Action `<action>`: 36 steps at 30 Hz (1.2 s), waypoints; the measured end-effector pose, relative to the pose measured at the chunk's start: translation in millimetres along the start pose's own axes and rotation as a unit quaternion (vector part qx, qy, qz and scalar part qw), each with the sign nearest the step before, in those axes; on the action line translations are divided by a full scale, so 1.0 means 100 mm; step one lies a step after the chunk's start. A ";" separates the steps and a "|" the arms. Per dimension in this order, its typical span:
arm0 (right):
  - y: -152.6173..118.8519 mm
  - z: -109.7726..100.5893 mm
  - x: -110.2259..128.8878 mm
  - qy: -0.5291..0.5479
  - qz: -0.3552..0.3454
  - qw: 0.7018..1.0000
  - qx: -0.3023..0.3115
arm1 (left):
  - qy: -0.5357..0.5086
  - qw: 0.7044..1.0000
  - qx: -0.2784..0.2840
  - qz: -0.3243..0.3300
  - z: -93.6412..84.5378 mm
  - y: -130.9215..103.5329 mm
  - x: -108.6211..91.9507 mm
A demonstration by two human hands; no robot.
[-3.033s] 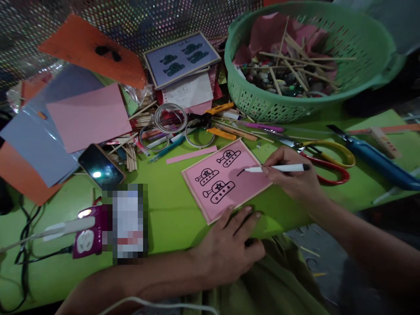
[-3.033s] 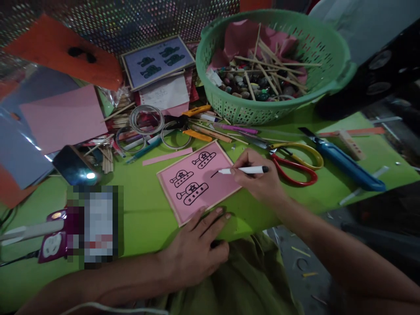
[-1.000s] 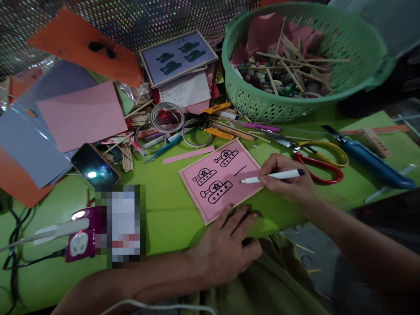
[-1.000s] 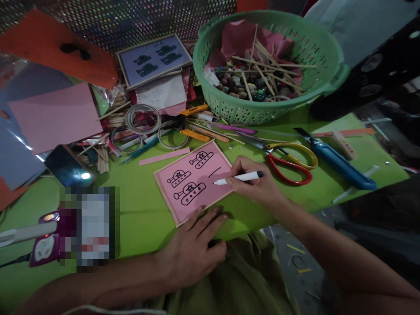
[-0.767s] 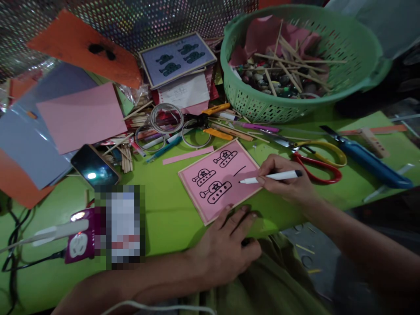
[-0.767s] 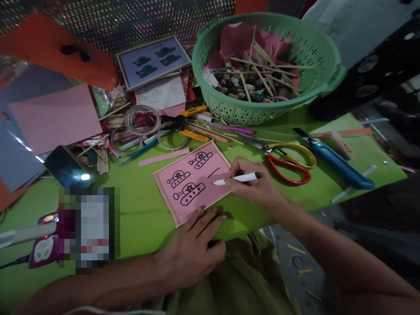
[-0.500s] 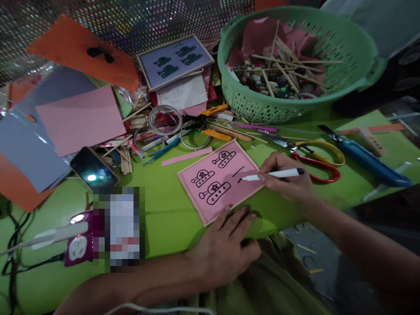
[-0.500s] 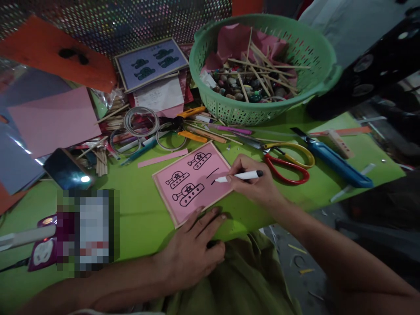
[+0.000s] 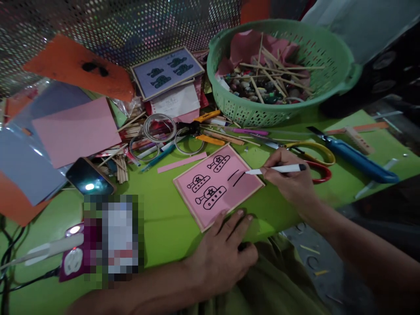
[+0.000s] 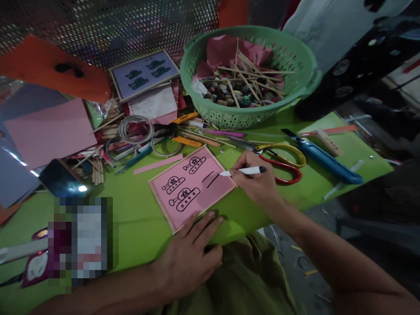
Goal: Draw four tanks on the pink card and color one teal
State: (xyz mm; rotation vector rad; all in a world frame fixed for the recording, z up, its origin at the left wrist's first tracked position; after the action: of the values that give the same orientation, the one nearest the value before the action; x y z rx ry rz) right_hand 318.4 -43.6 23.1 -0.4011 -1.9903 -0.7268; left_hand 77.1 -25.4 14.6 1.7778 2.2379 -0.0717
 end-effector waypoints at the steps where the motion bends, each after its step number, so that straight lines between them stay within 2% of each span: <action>1: 0.00 0.00 0.00 0.000 -0.001 1.000 -0.002 | 0.002 1.000 0.002 0.001 0.00 0.00 0.00; 7: 0.01 -0.01 0.02 -0.006 -0.021 1.000 -0.017 | 0.008 1.000 0.012 0.005 0.01 0.01 0.01; 13: 0.00 -0.05 -0.01 0.037 -0.014 0.999 -0.032 | 0.019 1.000 0.010 0.001 0.01 0.00 0.01; 24: 0.05 0.03 0.04 0.043 0.023 0.999 0.024 | 0.005 1.000 0.025 0.006 0.01 0.00 0.02; 36: 0.04 0.04 0.01 0.041 0.030 0.998 0.033 | 0.003 1.000 0.006 0.004 0.00 -0.01 0.01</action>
State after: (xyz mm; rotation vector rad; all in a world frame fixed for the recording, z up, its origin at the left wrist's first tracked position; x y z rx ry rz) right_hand 317.3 -37.8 23.4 -0.3847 -1.9112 -0.6277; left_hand 76.1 -24.6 14.6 1.7960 2.2382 -0.0768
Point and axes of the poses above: each hand's wrist, its own y-axis towards the middle knuckle, its own z-axis out of the palm, x = y × z, the point moved 2 cm from there along y, towards the middle knuckle, and after that the axes turned 14 degrees about -z, right-handed, at the moved point
